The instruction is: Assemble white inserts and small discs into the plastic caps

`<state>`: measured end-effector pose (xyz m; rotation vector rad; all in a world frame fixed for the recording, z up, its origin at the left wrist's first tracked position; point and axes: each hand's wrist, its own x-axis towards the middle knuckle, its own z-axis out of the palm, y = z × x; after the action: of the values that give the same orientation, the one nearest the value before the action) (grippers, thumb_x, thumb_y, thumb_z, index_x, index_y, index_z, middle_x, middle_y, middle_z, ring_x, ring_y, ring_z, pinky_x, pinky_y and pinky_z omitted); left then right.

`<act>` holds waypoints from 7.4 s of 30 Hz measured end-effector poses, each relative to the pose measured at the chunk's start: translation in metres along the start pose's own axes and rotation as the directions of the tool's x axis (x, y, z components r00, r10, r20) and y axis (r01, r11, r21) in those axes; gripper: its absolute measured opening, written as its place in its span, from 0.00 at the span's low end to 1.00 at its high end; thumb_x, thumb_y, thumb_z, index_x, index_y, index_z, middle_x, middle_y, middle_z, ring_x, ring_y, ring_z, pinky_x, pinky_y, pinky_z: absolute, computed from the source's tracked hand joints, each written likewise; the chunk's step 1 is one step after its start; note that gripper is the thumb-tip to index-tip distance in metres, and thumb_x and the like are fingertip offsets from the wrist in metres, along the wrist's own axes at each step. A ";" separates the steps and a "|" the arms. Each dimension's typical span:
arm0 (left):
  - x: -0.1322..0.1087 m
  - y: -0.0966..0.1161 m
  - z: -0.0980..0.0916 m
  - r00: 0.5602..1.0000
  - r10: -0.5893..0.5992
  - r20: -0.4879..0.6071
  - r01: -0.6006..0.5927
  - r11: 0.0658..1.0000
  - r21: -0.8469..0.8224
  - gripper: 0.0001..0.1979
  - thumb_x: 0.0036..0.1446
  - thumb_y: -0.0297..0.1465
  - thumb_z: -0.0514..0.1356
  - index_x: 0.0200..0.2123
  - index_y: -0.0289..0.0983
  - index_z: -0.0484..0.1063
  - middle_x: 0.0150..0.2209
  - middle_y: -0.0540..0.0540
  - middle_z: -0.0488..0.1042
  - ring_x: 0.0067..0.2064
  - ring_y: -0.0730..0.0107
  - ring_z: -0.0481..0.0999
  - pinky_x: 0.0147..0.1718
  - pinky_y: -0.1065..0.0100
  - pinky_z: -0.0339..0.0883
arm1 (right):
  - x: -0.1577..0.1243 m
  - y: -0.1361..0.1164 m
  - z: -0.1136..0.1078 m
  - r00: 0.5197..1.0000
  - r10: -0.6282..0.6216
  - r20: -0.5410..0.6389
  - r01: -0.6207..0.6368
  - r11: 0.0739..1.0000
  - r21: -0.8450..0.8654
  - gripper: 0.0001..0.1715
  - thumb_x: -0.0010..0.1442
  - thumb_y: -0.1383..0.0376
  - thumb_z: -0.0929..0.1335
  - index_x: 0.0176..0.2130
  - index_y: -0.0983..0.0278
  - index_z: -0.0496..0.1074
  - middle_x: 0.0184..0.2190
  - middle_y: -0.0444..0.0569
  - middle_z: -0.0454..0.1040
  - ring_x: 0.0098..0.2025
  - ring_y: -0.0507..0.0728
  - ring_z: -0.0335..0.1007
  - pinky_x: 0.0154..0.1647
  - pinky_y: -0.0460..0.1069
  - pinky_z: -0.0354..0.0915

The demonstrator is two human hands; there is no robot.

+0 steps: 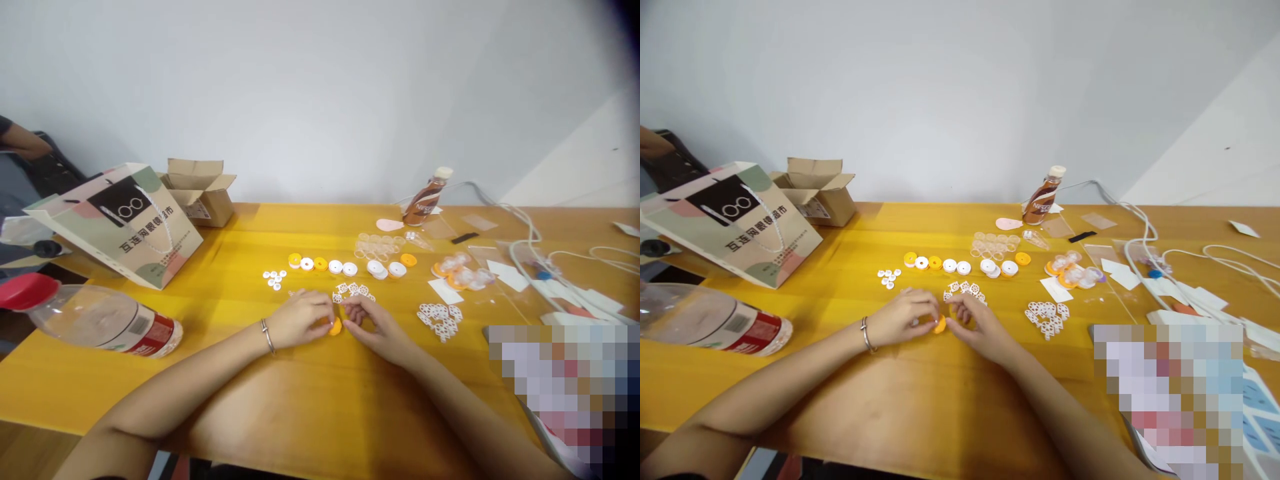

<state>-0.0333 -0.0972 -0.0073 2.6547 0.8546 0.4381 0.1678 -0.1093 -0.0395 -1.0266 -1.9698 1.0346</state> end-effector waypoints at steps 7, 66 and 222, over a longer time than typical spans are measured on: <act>0.002 0.000 -0.013 0.989 -0.033 -0.147 0.031 0.999 -0.020 0.07 0.56 0.32 0.51 0.34 0.37 0.66 0.38 0.47 0.69 0.40 0.70 0.66 0.39 0.67 0.56 | 0.002 -0.001 0.025 0.999 0.048 0.016 -0.050 0.905 0.422 0.17 0.54 0.63 0.65 0.43 0.58 0.57 0.32 0.44 0.66 0.35 0.50 0.65 0.39 0.49 0.63; -0.007 -0.014 -0.024 0.977 -0.197 0.087 0.148 0.907 0.395 0.08 0.57 0.25 0.47 0.33 0.35 0.65 0.33 0.46 0.66 0.32 0.71 0.68 0.31 0.70 0.62 | 0.005 0.010 0.020 0.965 0.261 -0.012 -0.215 0.822 0.528 0.17 0.47 0.63 0.70 0.38 0.61 0.63 0.33 0.45 0.68 0.34 0.49 0.66 0.41 0.49 0.63; 0.004 -0.007 0.027 0.918 -0.307 -0.250 0.091 0.778 -0.621 0.06 0.51 0.28 0.58 0.31 0.34 0.74 0.31 0.46 0.73 0.33 0.75 0.71 0.33 0.73 0.64 | 0.003 -0.005 0.027 0.956 0.294 -0.007 -0.236 0.779 0.581 0.18 0.47 0.63 0.69 0.35 0.60 0.56 0.25 0.40 0.65 0.27 0.48 0.64 0.33 0.48 0.61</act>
<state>-0.0233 -0.0947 -0.0333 1.8993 0.8982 0.9554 0.1424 -0.1179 -0.0465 -0.9903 -1.3060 1.5812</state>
